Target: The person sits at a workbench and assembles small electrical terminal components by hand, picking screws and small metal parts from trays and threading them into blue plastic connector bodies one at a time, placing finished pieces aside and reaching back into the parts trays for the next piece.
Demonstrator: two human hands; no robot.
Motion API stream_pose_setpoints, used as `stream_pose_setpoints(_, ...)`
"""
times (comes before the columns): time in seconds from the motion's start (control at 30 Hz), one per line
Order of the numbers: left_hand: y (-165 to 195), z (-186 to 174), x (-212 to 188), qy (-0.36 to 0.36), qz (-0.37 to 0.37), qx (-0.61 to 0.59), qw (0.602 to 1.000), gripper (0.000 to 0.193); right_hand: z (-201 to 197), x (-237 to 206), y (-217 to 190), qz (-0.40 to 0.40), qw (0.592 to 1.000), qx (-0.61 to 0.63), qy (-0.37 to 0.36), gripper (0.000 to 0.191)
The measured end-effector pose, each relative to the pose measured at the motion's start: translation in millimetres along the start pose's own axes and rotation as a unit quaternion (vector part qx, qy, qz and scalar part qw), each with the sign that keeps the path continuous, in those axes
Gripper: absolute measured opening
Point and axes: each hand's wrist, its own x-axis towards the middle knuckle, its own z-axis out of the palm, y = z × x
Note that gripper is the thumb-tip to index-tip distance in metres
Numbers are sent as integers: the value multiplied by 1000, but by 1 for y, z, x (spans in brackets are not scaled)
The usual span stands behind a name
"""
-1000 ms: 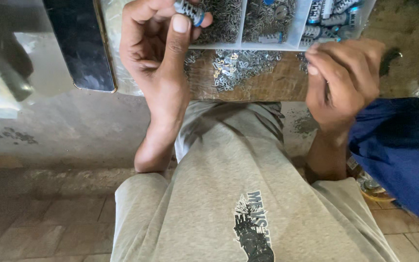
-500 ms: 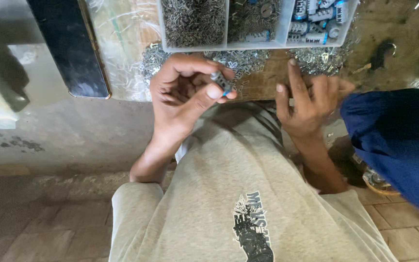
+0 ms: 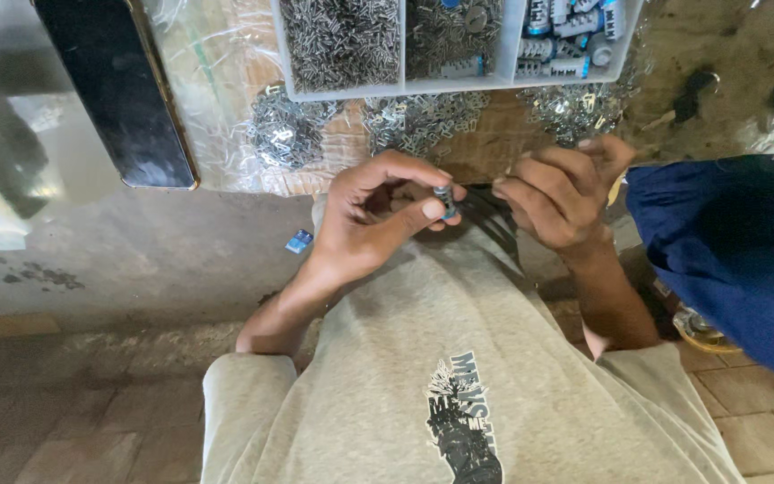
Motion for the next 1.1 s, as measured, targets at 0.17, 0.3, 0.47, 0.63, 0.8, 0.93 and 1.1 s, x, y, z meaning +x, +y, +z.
stream_pose_setpoints(0.17, -10, 3, 0, -14, -9, -10, 1000, 23, -8, 34, -28, 89, 974, 196, 69, 17)
stream_pose_setpoints(0.3, -13, 3, -2, -10, -7, -16, 1000, 23, -6, 64, -41, 101, 946, 301, 71, 18)
stream_pose_setpoints(0.47, -12, 4, -5, 1, -2, -10, 1000, 23, -2, 75, -46, 45, 960, 263, 81, 23)
stream_pose_setpoints(0.63, -7, 7, 1, 6, 3, 51, 999, 21, -3, 60, -42, -20, 985, 154, 73, 32)
stream_pose_setpoints(0.8, 4, 0, 7, -109, 21, 219, 969, 21, -19, 34, -22, 122, 947, 278, -108, 31)
stream_pose_setpoints(0.93, 5, -2, 7, -77, 11, 212, 974, 20, -13, 11, -22, 183, 980, 11, -80, 50)
stream_pose_setpoints(1.1, -4, 1, 7, -24, -13, 104, 994, 19, 1, -8, -23, 165, 974, -131, -80, 54)
